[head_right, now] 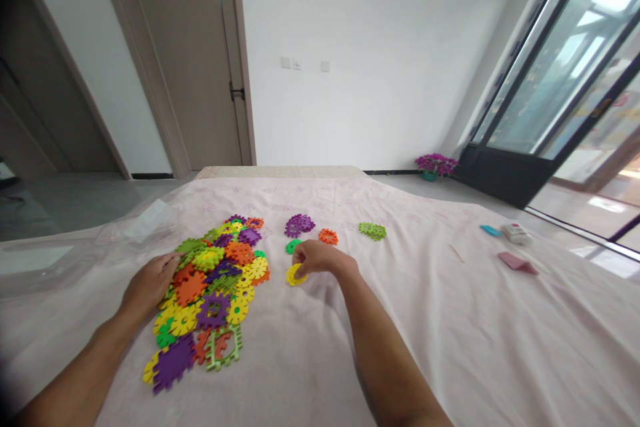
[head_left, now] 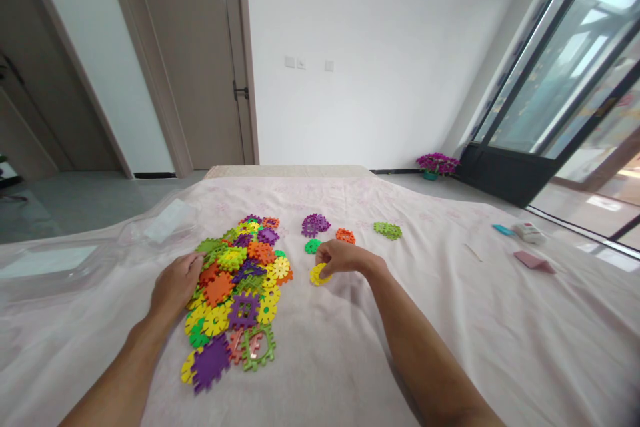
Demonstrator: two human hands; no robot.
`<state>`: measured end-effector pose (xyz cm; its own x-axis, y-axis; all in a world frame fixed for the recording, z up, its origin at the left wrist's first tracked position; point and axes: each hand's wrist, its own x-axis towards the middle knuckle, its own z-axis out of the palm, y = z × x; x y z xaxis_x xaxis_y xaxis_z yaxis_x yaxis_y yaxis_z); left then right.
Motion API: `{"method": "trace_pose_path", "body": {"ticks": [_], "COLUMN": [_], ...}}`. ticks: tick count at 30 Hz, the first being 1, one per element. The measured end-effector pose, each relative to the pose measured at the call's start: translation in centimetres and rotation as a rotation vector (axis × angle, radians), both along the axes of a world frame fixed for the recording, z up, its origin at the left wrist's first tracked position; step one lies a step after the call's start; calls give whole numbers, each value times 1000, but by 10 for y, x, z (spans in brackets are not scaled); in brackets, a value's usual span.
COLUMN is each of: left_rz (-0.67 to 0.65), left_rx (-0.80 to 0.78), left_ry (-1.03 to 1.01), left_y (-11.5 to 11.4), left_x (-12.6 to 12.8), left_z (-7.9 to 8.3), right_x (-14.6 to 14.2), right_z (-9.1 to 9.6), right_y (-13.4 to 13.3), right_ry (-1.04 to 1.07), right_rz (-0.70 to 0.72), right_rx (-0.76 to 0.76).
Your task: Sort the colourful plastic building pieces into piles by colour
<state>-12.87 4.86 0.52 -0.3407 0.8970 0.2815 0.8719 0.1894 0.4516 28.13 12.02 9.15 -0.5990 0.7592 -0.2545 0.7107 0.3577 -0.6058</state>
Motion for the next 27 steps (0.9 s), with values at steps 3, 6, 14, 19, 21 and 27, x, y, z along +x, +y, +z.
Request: {"method": "trace_pose_path", "body": {"ticks": [3, 6, 14, 19, 21, 27], "left_rz": [-3, -11, -9, -18, -15, -2], "left_rx": [-2, -11, -13, 13, 17, -10], "left_ry": [6, -4, -2, 4, 3, -4], "left_y": [0, 2, 2, 2, 2, 2], "left_x": [-1, -2, -4, -4, -4, -2], "left_z": [-1, -3, -4, -4, -4, -2], "right_x": [11, 6, -52, -72, -77, -86], "right_z": [8, 9, -25, -44, -47, -51], "right_y": [1, -1, -21, -33, -35, -39], "right_ry": [-5, 71, 101, -19, -33, 59], "right_rz": [-114, -189, -126, -155, -179, -216], "right_rx": [147, 281, 423, 536, 570, 578]}}
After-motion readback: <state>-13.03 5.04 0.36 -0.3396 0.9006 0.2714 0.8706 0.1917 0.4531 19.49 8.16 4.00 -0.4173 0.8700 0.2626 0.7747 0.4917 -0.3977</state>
